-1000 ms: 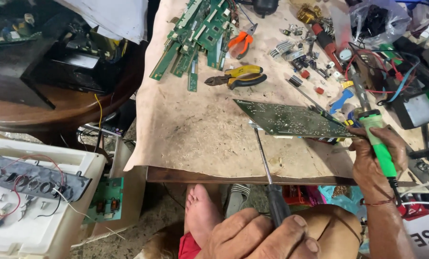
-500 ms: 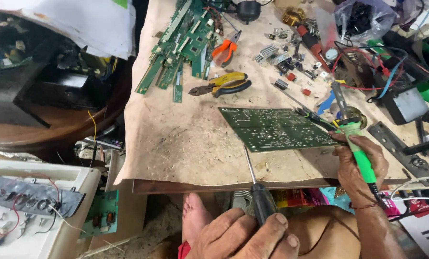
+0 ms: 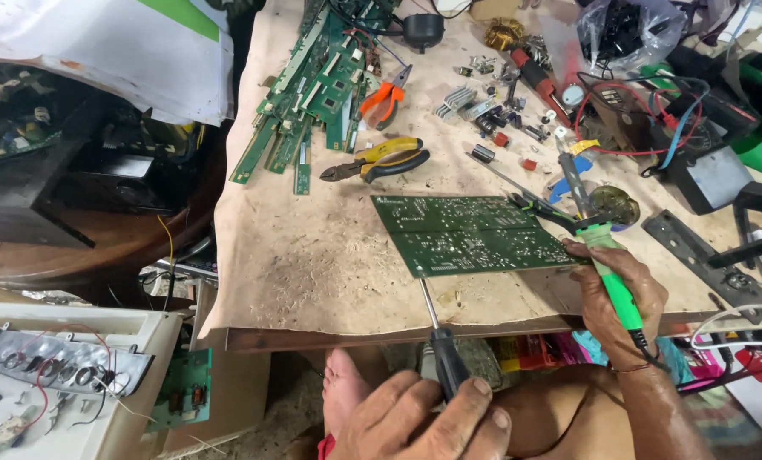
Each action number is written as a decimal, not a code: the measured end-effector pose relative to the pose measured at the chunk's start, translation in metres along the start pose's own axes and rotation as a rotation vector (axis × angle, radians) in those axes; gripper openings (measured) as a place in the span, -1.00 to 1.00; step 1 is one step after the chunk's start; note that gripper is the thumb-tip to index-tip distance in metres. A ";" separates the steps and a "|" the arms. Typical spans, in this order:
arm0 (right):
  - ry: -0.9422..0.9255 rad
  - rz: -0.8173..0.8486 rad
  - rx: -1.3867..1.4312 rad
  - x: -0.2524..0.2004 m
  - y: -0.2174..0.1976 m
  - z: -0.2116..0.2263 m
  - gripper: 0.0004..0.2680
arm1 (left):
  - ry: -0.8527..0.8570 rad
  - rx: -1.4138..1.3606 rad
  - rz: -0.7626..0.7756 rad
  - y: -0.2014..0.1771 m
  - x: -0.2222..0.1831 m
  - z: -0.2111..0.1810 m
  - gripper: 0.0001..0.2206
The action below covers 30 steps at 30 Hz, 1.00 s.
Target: Soldering and desoldering electronic components on a circuit board using a soldering iron and a screwdriver.
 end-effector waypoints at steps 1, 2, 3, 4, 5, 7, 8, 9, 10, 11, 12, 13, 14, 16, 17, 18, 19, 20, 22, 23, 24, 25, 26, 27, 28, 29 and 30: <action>0.001 -0.002 0.001 0.002 0.002 0.004 -0.79 | 0.002 0.001 0.001 -0.003 0.000 0.002 -0.83; -0.053 0.007 -0.086 0.003 0.005 0.013 -0.86 | 0.052 -0.005 0.052 -0.002 -0.001 -0.001 -0.91; -0.106 0.015 -0.176 0.004 0.008 0.021 -0.92 | 0.103 -0.014 0.103 0.000 -0.002 -0.003 -0.92; -0.105 0.012 -0.177 0.003 0.007 0.015 -0.92 | 0.107 -0.015 0.104 -0.001 0.003 -0.005 -0.92; -0.046 -0.018 -0.079 0.000 0.002 0.005 -0.84 | 0.187 -0.004 0.122 -0.001 0.005 -0.014 -0.89; 0.013 -0.037 0.021 -0.001 0.000 -0.003 -0.73 | 0.258 0.010 0.139 0.000 0.015 -0.025 -0.77; 0.030 -0.069 0.018 0.002 -0.001 -0.002 -0.80 | 0.243 -0.019 0.081 -0.003 0.024 -0.028 -0.79; 0.045 -0.103 0.011 0.004 -0.004 0.000 -0.84 | 0.231 -0.053 0.021 -0.006 0.033 -0.031 -0.76; 0.042 -0.095 0.010 0.009 -0.002 0.001 -0.84 | 0.224 -0.051 0.016 -0.003 0.034 -0.032 -0.76; 0.002 -0.092 -0.035 0.014 -0.002 0.005 -0.84 | 0.247 -0.060 0.018 0.001 0.035 -0.035 -0.72; -0.037 -0.089 -0.081 0.018 -0.001 0.010 -0.85 | 0.270 -0.069 0.020 0.006 0.036 -0.037 -0.68; -0.039 -0.082 -0.082 0.018 0.000 0.010 -0.85 | 0.263 -0.069 0.016 0.007 0.033 -0.035 -0.68; -0.031 -0.086 -0.091 0.018 -0.001 0.010 -0.85 | 0.281 -0.103 0.017 0.008 0.031 -0.034 -0.67; -0.019 -0.081 -0.098 0.016 -0.003 0.006 -0.86 | 0.291 -0.134 0.021 0.005 0.027 -0.031 -0.66; -0.040 -0.076 -0.110 0.016 -0.004 0.003 -0.86 | 0.286 -0.174 0.090 0.006 0.026 -0.029 -0.64; -0.062 -0.070 -0.122 0.015 -0.005 0.001 -0.87 | 0.281 -0.214 0.159 0.007 0.025 -0.027 -0.61; -0.065 -0.064 -0.119 0.014 -0.004 -0.002 -0.87 | 0.276 -0.210 0.155 0.010 0.025 -0.022 -0.61; -0.082 -0.059 -0.068 0.014 -0.003 -0.003 -0.85 | 0.339 -0.212 0.102 0.008 0.023 -0.022 -0.70; -0.095 -0.052 -0.019 0.009 -0.002 0.001 -0.83 | 0.401 -0.217 0.051 0.006 0.018 -0.018 -0.77; -0.067 -0.059 -0.065 0.007 -0.002 0.003 -0.84 | 0.390 -0.248 0.051 0.006 0.015 -0.013 -0.80; -0.040 -0.066 -0.112 0.005 -0.003 0.005 -0.84 | 0.379 -0.280 0.052 0.007 0.013 -0.009 -0.82; -0.038 -0.071 -0.118 0.006 -0.003 0.007 -0.84 | 0.382 -0.288 0.053 0.008 0.012 -0.006 -0.82; -0.032 -0.055 -0.106 0.006 -0.002 0.008 -0.83 | 0.390 -0.264 0.016 0.006 0.010 -0.003 -0.82; -0.024 -0.032 -0.087 0.007 0.000 0.008 -0.82 | 0.392 -0.234 -0.018 0.002 0.008 0.000 -0.82; -0.021 -0.030 -0.087 0.004 -0.002 0.001 -0.82 | 0.389 -0.234 -0.015 -0.001 0.011 -0.004 -0.82; -0.030 -0.055 -0.043 0.005 -0.005 -0.007 -0.83 | 0.338 -0.187 -0.028 -0.004 0.017 -0.003 -0.81; -0.040 -0.080 0.001 0.006 -0.007 -0.015 -0.83 | 0.288 -0.140 -0.040 -0.008 0.022 -0.003 -0.79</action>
Point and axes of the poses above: each hand's wrist, its own x-axis towards the middle knuckle, its own y-axis out of the palm, z = x × y, the point moved 8 cm from there along x, towards the middle knuckle, and after that the axes turned 13 degrees about x, right-handed, at the moved point
